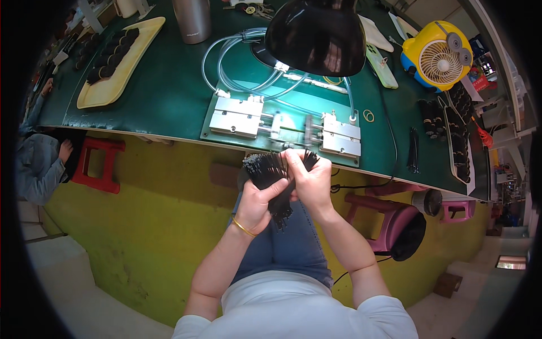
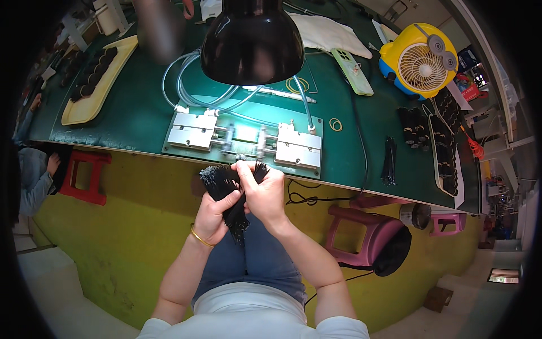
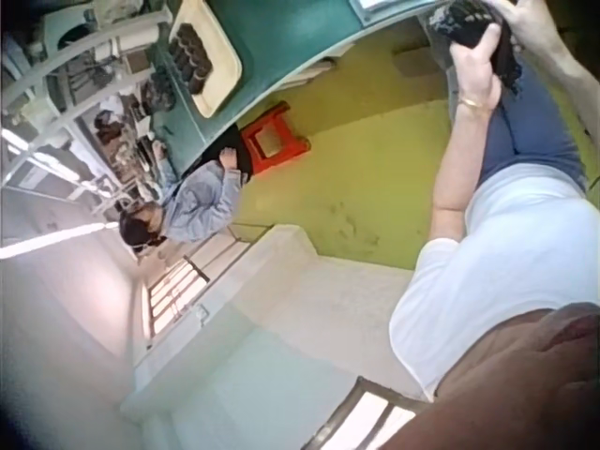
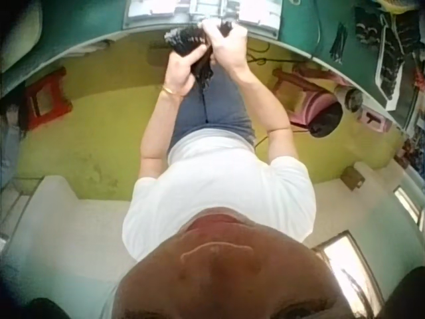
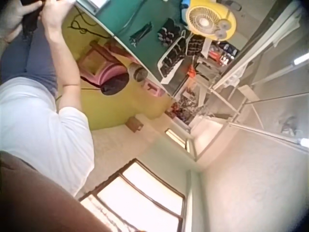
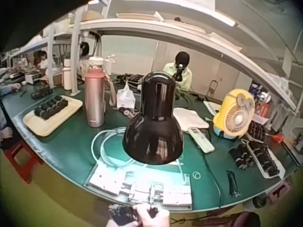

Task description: Inspecting and handling small black electronic components at a factory assembly bench.

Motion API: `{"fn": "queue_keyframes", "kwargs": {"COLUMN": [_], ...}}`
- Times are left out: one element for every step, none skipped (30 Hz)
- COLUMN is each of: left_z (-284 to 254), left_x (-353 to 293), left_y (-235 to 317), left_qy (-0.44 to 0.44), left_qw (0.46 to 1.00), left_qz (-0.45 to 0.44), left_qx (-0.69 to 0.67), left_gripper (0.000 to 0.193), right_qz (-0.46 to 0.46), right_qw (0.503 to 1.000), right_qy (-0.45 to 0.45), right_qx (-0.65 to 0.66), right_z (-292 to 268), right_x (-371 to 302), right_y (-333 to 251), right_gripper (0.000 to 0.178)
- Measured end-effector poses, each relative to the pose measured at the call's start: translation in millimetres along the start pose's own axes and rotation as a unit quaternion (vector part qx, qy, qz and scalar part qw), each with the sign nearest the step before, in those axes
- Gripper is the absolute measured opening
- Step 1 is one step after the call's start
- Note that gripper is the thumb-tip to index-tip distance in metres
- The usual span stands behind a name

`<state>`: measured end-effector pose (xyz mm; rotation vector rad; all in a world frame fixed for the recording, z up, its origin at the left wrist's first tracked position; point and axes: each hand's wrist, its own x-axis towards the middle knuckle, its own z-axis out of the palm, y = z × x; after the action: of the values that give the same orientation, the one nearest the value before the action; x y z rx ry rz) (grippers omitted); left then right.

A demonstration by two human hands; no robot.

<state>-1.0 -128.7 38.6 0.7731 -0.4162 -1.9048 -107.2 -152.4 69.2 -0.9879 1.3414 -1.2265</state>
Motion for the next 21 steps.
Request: {"fn": "queue_keyframes", "kwargs": {"left_z": [-0.3,-1.2,-2.3,-3.3,-4.0,-4.1,-3.8,-3.4,-3.2,-3.3,-3.6,-3.8,-3.7,-2.8,-1.4,0.2,0.9,1.1,1.2,1.3,1.6], "left_x": [0.3,0.7,1.1,1.5,1.8,1.7,1.7,1.6,1.7,2.0,2.4,2.3,2.0,1.7,1.7,1.5,1.0,0.2,-0.4,-1.1,-1.8], "left_y": [0.6,0.7,1.0,1.3,1.6,2.0,2.6,3.2,3.6,3.7,3.5,3.3,3.2,3.9,5.2,6.6,7.4,7.5,7.5,7.4,7.4], "left_qy": [0.0,0.0,-0.009,-0.018,-0.027,-0.027,-0.03,-0.032,-0.035,-0.035,-0.034,-0.033,-0.033,-0.033,-0.03,-0.028,-0.025,-0.026,-0.02,-0.014,-0.008], "left_qw": [1.0,1.0,1.0,1.0,0.999,0.999,0.999,0.999,0.999,0.999,0.999,0.999,0.999,0.999,0.999,0.999,0.999,0.999,0.999,1.0,1.0], "left_qz": [-0.001,-0.003,-0.003,-0.004,-0.005,-0.005,-0.008,-0.01,-0.013,-0.012,-0.012,-0.012,-0.012,-0.011,-0.016,-0.02,-0.025,-0.024,-0.017,-0.01,-0.003], "left_qx": [0.0,0.0,-0.007,-0.013,-0.02,-0.02,-0.022,-0.023,-0.024,-0.025,-0.026,-0.027,-0.027,-0.027,-0.029,-0.03,-0.031,-0.03,-0.019,-0.008,0.004], "left_gripper": [0.014,0.014,0.017,0.02,0.024,0.024,0.023,0.023,0.023,0.023,0.023,0.022,0.022,0.022,0.022,0.021,0.02,0.02,0.019,0.018,0.018], "right_qz": [0.002,0.003,0.004,-0.003,-0.01,-0.017,-0.017,-0.019,-0.021,-0.023,-0.024,-0.017,-0.01,-0.004,-0.005,-0.004,-0.004,-0.004,-0.005,-0.01,-0.015], "right_qw": [1.0,1.0,1.0,1.0,1.0,0.999,0.999,0.999,0.999,0.999,0.999,0.999,0.999,0.999,0.999,0.999,0.999,0.999,0.999,1.0,1.0], "right_qy": [0.004,0.008,0.008,0.015,0.021,0.027,0.027,0.029,0.031,0.033,0.033,0.031,0.03,0.028,0.028,0.029,0.029,0.03,0.031,0.024,0.017], "right_qx": [0.001,0.003,0.003,0.004,0.006,0.008,0.007,0.01,0.012,0.014,0.014,0.018,0.023,0.027,0.027,0.022,0.017,0.012,0.013,0.016,0.02], "right_z": [0.7,1.2,1.8,2.7,3.5,4.1,4.1,3.7,3.1,2.8,2.6,2.4,2.3,2.2,2.0,1.8,1.6,1.6,1.5,1.3,1.2], "right_x": [-0.2,-0.3,-0.3,-0.3,-0.4,-0.4,0.1,0.4,0.8,1.3,1.7,1.7,1.5,1.2,1.0,1.0,1.0,0.5,-0.8,-2.6,-4.3], "right_y": [-1.1,-1.1,-0.4,0.3,1.0,1.6,2.2,3.0,3.8,4.3,4.7,5.0,5.1,5.1,4.9,4.4,4.1,3.5,2.9,2.3,1.7], "right_gripper": [0.018,0.018,0.018,0.018,0.018,0.019,0.019,0.019,0.019,0.019,0.019,0.019,0.019,0.02,0.02,0.02,0.021,0.022,0.022,0.022,0.023]}}
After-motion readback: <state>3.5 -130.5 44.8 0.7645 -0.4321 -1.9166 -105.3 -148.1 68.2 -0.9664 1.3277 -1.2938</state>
